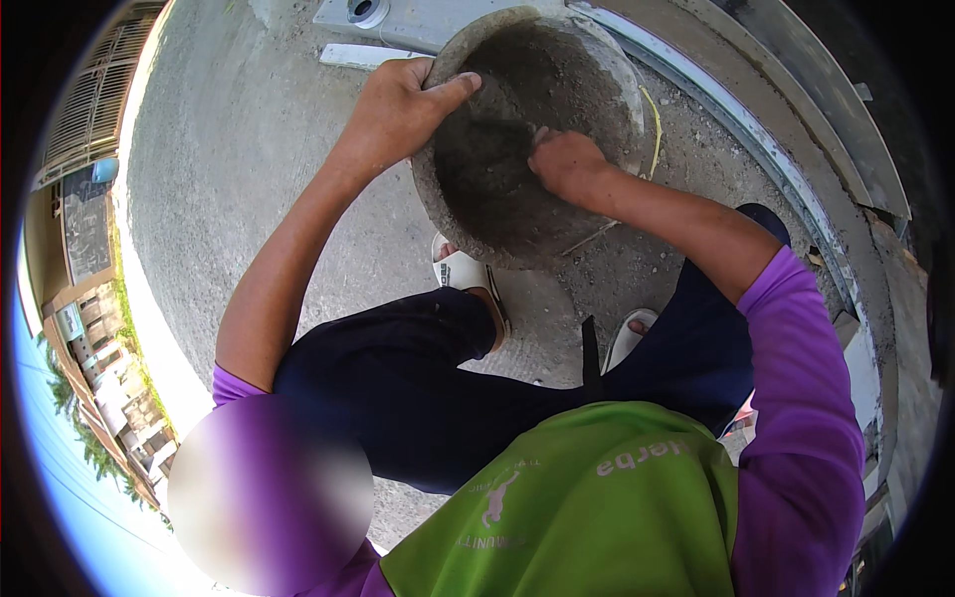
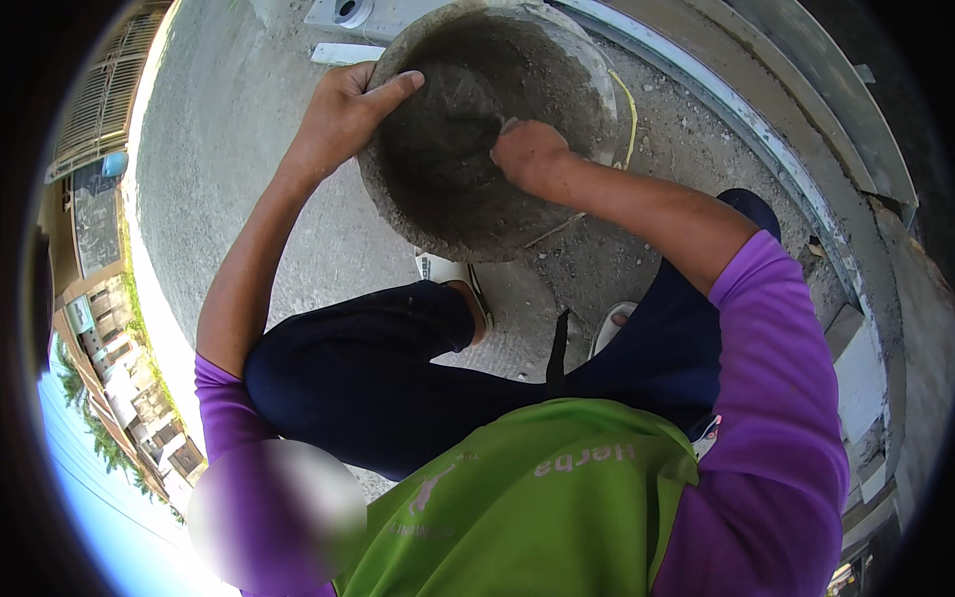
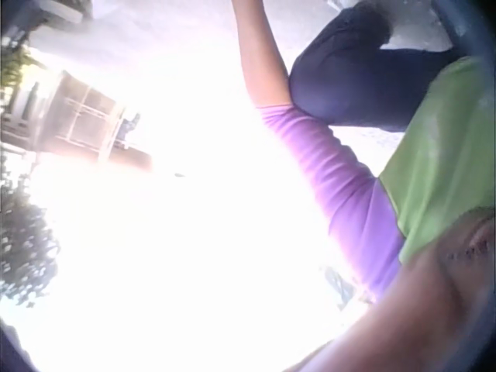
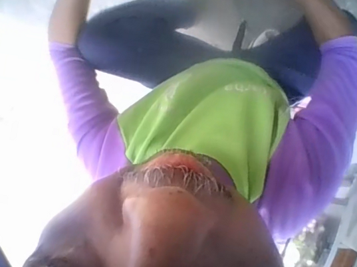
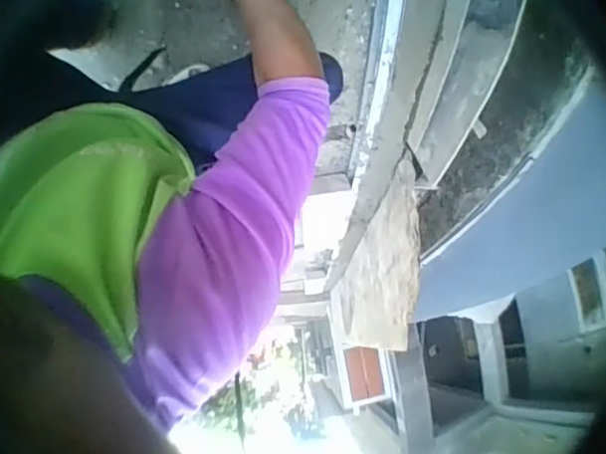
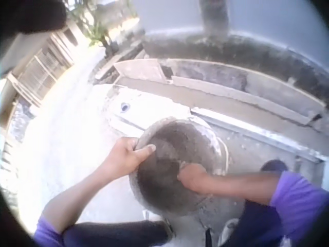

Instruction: The person is applying mortar to a low wall or ledge using a trowel and a bucket.

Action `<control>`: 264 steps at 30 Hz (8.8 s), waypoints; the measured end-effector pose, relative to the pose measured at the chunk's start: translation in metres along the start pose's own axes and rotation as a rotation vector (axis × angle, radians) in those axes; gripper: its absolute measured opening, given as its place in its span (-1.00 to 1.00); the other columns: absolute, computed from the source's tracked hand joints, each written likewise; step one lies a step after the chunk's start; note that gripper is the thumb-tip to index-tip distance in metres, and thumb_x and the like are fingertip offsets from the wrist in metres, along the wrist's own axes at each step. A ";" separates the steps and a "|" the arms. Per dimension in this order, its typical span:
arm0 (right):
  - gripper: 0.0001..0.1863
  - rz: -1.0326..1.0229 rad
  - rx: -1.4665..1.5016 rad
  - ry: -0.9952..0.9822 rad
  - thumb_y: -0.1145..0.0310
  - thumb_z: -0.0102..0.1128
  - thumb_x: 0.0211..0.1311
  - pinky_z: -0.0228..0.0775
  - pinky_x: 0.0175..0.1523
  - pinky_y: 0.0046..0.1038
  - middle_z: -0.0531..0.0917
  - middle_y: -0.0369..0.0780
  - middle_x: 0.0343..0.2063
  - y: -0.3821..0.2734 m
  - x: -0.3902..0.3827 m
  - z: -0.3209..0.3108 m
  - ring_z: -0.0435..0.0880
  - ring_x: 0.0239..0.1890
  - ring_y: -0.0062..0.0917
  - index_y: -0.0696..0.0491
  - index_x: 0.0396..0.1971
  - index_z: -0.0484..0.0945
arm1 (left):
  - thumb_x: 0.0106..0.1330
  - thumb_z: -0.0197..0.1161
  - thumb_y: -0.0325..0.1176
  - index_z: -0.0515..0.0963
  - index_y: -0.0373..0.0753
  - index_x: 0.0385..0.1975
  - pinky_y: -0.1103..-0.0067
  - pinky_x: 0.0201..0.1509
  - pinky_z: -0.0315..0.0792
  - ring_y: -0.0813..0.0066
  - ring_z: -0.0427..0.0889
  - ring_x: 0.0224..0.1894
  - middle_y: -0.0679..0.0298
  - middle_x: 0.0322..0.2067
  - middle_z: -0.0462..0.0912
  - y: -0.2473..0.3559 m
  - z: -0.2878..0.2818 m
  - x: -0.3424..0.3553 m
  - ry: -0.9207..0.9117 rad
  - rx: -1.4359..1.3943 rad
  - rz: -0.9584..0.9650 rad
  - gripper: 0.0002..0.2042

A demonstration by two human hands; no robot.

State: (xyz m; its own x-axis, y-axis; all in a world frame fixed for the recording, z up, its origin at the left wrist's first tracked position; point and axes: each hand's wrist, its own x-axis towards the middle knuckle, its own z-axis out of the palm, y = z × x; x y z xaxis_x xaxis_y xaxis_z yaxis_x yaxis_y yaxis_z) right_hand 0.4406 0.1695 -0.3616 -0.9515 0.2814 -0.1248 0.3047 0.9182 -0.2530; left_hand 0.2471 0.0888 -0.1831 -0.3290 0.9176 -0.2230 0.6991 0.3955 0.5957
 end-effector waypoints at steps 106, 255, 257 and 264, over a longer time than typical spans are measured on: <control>-0.77 0.238 0.226 -0.251 0.35 0.09 0.29 0.58 -0.02 -0.13 0.75 -0.01 -0.32 -0.301 0.307 -0.428 0.76 -0.18 -0.10 0.10 -0.32 0.72 | 0.17 0.32 -0.38 0.51 -0.45 -0.58 0.28 -0.46 0.40 0.14 0.57 -0.64 -0.13 -0.67 0.51 -0.098 -0.541 -0.121 0.517 -0.131 -0.495 -0.75; -0.71 0.154 0.296 -0.305 0.37 0.26 0.14 0.60 0.08 -0.25 0.77 -0.03 -0.12 -0.192 1.096 -0.113 0.75 0.01 -0.18 0.12 -0.15 0.75 | 0.13 0.31 -0.29 0.50 -0.48 -0.56 0.32 -0.43 0.42 0.18 0.50 -0.63 -0.13 -0.65 0.53 -0.668 -0.623 0.506 0.410 -0.094 0.124 -0.69; -0.68 0.262 0.426 -0.288 0.34 0.27 0.10 0.57 0.11 -0.17 0.75 0.02 -0.12 -0.190 1.095 -0.110 0.73 0.03 -0.11 0.16 -0.16 0.74 | 0.14 0.32 -0.29 0.50 -0.48 -0.57 0.36 -0.45 0.40 0.40 0.49 -0.62 -0.03 -0.70 0.51 -0.667 -0.623 0.506 0.416 -0.169 0.054 -0.69; -0.67 0.303 0.974 -0.407 0.21 0.30 0.11 0.58 -0.42 -0.30 0.68 -0.09 -0.53 -0.182 1.081 -0.118 0.71 -0.53 -0.33 0.22 -0.32 0.69 | 0.17 0.33 -0.30 0.54 -0.48 -0.57 0.46 -0.47 0.37 0.63 0.42 -0.55 0.18 -0.72 0.52 -0.670 -0.625 0.501 0.415 -0.144 0.001 -0.70</control>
State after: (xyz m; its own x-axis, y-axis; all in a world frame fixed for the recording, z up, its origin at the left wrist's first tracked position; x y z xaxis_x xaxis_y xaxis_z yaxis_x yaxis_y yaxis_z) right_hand -0.6489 0.3391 -0.3369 -0.8003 0.1803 -0.5719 0.5976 0.1625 -0.7851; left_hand -0.7828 0.2581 -0.2114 -0.5763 0.8124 0.0891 0.6135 0.3580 0.7039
